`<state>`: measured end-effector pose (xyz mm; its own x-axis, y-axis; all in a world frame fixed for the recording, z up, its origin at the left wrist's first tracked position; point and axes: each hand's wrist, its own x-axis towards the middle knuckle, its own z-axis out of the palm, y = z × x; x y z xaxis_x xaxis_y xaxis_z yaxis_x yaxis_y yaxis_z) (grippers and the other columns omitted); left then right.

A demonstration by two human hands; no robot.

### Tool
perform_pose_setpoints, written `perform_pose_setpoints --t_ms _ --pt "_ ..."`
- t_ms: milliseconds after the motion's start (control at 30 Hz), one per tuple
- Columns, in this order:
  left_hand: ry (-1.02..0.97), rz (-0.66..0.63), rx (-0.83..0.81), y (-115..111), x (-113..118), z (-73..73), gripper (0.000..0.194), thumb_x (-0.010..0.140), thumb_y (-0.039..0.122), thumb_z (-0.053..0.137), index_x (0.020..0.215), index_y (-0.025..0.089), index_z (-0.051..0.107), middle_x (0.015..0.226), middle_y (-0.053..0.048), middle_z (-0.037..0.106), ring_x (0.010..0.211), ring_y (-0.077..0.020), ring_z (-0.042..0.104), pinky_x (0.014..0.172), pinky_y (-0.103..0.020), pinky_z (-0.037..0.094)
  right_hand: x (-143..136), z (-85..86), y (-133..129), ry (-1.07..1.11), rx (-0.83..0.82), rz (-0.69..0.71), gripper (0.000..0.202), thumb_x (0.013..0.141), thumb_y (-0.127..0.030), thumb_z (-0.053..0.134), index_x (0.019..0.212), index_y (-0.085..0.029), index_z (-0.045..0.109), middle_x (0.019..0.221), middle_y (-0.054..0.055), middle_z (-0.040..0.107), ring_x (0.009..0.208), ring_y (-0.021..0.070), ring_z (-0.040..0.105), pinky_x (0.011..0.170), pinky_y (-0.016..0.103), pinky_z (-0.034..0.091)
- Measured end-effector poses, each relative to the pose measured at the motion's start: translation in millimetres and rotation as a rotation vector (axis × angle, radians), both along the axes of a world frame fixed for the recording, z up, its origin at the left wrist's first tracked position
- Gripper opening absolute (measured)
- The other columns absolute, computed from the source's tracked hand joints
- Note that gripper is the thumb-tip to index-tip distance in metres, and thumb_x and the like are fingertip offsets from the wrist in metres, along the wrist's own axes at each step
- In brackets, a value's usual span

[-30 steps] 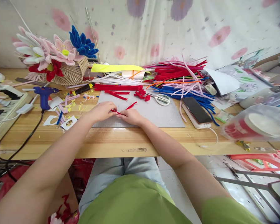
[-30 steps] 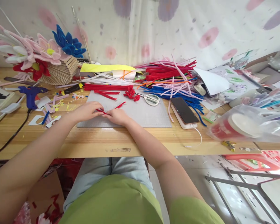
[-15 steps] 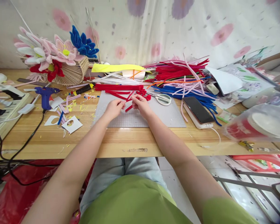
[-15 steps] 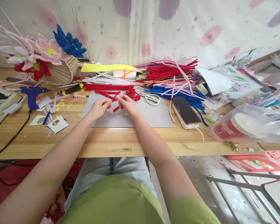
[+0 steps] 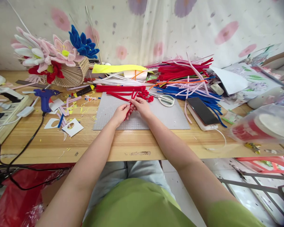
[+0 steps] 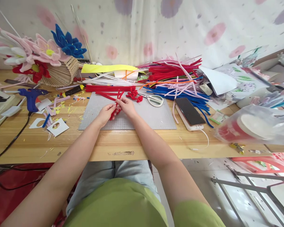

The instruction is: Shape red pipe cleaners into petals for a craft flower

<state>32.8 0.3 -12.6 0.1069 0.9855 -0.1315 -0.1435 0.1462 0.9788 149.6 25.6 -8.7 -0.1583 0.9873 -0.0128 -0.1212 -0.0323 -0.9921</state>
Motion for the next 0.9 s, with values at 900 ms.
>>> perform_pose_setpoints --t_ms 900 --pt "-0.24 0.338 -0.069 5.8 -7.0 0.5 0.009 0.084 0.018 0.051 0.076 0.014 0.053 0.057 0.004 0.054 0.044 -0.004 0.046 0.045 -0.017 0.039 7.5 -17.7 -5.6 -0.031 0.117 0.277 0.036 0.068 -0.021 0.058 0.102 -0.02 0.049 0.076 -0.003 0.055 0.061 0.0107 0.059 0.06 0.027 0.049"
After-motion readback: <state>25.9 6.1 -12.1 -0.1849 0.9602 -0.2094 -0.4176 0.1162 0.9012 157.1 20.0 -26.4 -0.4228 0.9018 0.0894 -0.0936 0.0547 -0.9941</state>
